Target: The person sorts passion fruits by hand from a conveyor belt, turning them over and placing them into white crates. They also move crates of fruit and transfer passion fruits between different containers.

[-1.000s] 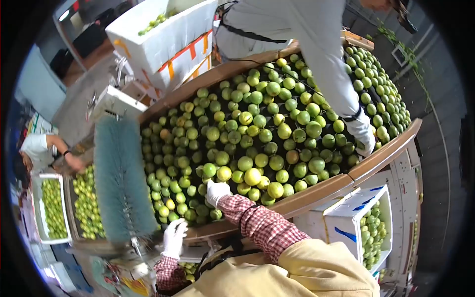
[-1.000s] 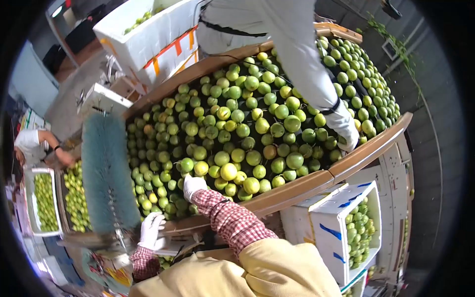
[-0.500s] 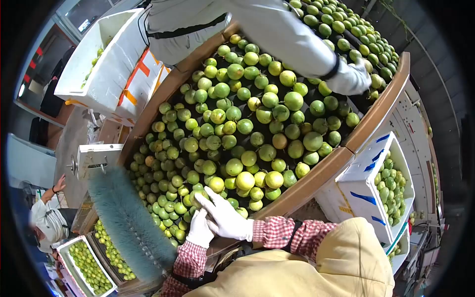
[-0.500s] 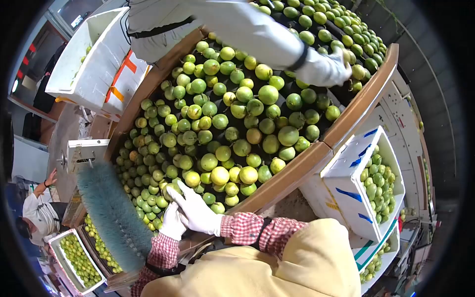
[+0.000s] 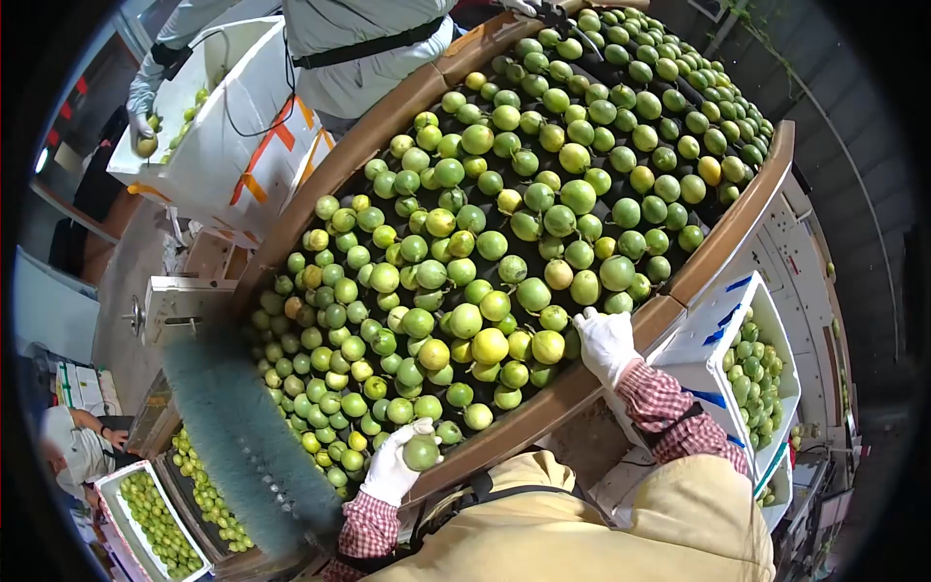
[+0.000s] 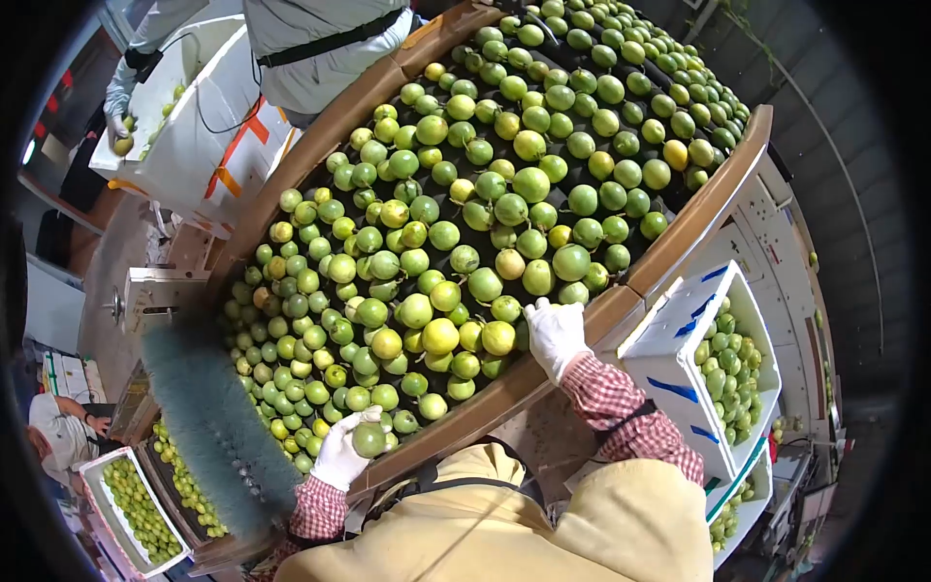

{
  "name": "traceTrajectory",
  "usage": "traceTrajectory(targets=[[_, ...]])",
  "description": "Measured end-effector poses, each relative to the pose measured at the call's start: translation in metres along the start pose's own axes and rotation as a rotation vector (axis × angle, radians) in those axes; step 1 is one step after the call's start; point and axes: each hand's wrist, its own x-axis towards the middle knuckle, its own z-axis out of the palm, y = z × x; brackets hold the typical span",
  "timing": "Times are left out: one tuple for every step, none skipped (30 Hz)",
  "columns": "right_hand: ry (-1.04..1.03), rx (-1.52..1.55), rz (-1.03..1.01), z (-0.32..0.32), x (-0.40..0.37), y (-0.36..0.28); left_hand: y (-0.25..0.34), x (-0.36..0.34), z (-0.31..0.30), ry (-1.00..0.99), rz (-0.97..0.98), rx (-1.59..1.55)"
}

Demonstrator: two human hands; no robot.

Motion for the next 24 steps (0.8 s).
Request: traceTrajectory(targets=[[0.032, -0.031, -0.021, 0.000, 0.003, -0.006, 0.001, -0.002, 0.001, -0.018, -0.007, -0.024], [0.116, 0.023, 0.001, 0.006, 0.005, -0.003, 0.004, -0.005, 0.002, -0.076, -0.013, -0.009], [0.008, 0.095, 0.012, -0.006, 0.004, -0.004, 0.003, -0.005, -0.007, -0.149, -0.016, -0.014], [0.107, 0.132, -0.016, -0.016, 0.001, -0.013, 0.005, -0.006, -0.009, -0.122, -0.011, 0.032], [0.202, 0.166, -0.046, -0.024, -0.006, -0.021, 0.005, -0.006, -0.012, -0.095, -0.009, 0.074], [0.335, 0.381, -0.133, -0.033, -0.012, -0.037, 0.005, 0.011, -0.033, -0.241, -0.073, 0.103], [0.324, 0.603, -0.169, -0.050, -0.021, -0.062, 0.011, 0.003, -0.018, -0.266, -0.053, 0.167], [0.201, 0.872, -0.161, -0.069, -0.036, -0.088, 0.019, -0.003, 0.002, -0.295, -0.039, 0.233], [-0.006, 0.872, -0.218, -0.067, -0.043, -0.108, 0.022, -0.005, 0.020, -0.325, -0.025, 0.302], [-0.004, 1.077, -0.412, -0.076, -0.052, -0.128, 0.014, 0.007, 0.027, -0.453, 0.051, 0.196], [-0.022, 1.162, -0.509, -0.076, -0.060, -0.139, 0.017, 0.000, 0.044, -0.329, 0.061, 0.212], [0.061, 0.961, -0.455, -0.093, -0.057, -0.130, 0.023, 0.000, 0.044, -0.382, 0.049, 0.304], [0.137, 0.760, -0.404, -0.108, -0.048, -0.110, 0.028, 0.000, 0.042, -0.431, 0.040, 0.393], [0.292, 0.536, -0.264, -0.103, -0.033, -0.074, 0.028, -0.004, 0.044, -0.357, 0.112, 0.348], [0.303, 0.367, -0.142, -0.101, -0.019, -0.036, 0.029, -0.003, 0.040, -0.300, 0.182, 0.296], [0.294, 0.197, -0.023, -0.097, -0.005, 0.002, 0.029, 0.008, 0.028, -0.188, 0.266, 0.339], [0.252, 0.236, -0.051, -0.100, 0.004, 0.003, 0.029, 0.016, 0.014, -0.074, 0.350, 0.379], [0.209, 0.276, -0.078, -0.103, 0.012, 0.004, 0.036, 0.014, 0.017, -0.002, 0.399, 0.390], [0.250, 0.391, -0.205, -0.108, 0.021, -0.024, 0.038, 0.026, 0.003, 0.081, 0.540, 0.555], [0.276, 0.501, -0.339, -0.113, 0.030, -0.053, 0.041, 0.038, -0.011, 0.193, 0.671, 0.721], [0.318, 0.502, -0.446, -0.116, 0.046, -0.081, 0.047, 0.038, -0.006, 0.237, 0.708, 0.789], [0.332, 0.509, -0.480, -0.099, 0.073, -0.098, 0.054, 0.037, -0.001, 0.285, 0.743, 0.855], [0.323, 0.589, -0.451, -0.087, 0.104, -0.114, 0.058, 0.035, 0.001, 0.269, 0.777, 0.874], [0.284, 0.609, -0.374, -0.072, 0.134, -0.127, 0.060, 0.031, 0.002, 0.212, 0.794, 0.832]])
